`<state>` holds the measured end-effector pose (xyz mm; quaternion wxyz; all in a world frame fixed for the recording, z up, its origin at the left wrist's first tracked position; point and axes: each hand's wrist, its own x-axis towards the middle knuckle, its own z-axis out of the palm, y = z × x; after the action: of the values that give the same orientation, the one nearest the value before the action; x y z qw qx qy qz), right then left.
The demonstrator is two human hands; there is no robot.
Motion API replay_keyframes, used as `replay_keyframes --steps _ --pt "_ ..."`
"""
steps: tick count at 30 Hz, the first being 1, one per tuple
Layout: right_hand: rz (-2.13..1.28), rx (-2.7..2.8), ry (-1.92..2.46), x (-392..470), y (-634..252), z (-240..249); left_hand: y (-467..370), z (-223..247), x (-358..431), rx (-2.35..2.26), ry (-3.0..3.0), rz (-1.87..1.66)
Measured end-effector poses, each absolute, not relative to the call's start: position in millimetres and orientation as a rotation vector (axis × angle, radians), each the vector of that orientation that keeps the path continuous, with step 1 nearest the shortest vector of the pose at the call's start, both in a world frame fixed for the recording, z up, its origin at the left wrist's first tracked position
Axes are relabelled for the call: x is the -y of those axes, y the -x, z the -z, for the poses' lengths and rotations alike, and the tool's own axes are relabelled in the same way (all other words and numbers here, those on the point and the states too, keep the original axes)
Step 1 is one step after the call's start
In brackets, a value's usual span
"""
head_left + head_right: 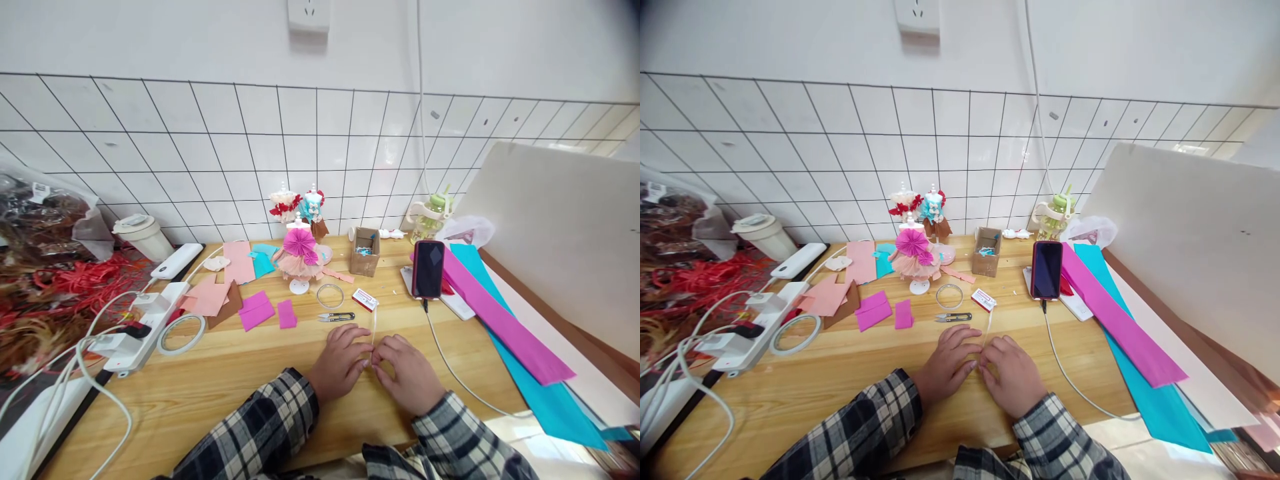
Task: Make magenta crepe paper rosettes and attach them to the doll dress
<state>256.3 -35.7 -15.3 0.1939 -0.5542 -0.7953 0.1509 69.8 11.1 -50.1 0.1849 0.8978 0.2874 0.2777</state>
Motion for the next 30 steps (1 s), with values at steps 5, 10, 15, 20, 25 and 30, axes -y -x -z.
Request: replay_keyframes --steps 5,10,15,20,25,30 --pt "-0.341 2.285 1.541 40.6 -250.6 13.8 -67.0 55.0 -13.7 -0.797 -2.573 -0.826" --pt "-0.27 2.309 1.55 40.2 -251.1 16.5 -64.1 51.3 -12.3 -0.749 -2.581 -0.819" --pt "-0.046 2.3 1.544 38.0 -247.4 31.9 -68.5 48.9 -7.8 -0.794 -2.472 -0.85" --pt "0.325 2.179 1.469 28.0 -236.4 56.8 -76.7 56.6 -10.5 -1.106 -2.046 -0.962" --pt "0.462 2.098 1.344 16.6 -230.1 64.4 -76.0 61.5 -16.0 -1.146 -1.79 -1.042" --pt "0.464 2.072 1.272 16.7 -230.1 60.5 -73.9 62.6 -18.0 -1.117 -1.779 -1.047"
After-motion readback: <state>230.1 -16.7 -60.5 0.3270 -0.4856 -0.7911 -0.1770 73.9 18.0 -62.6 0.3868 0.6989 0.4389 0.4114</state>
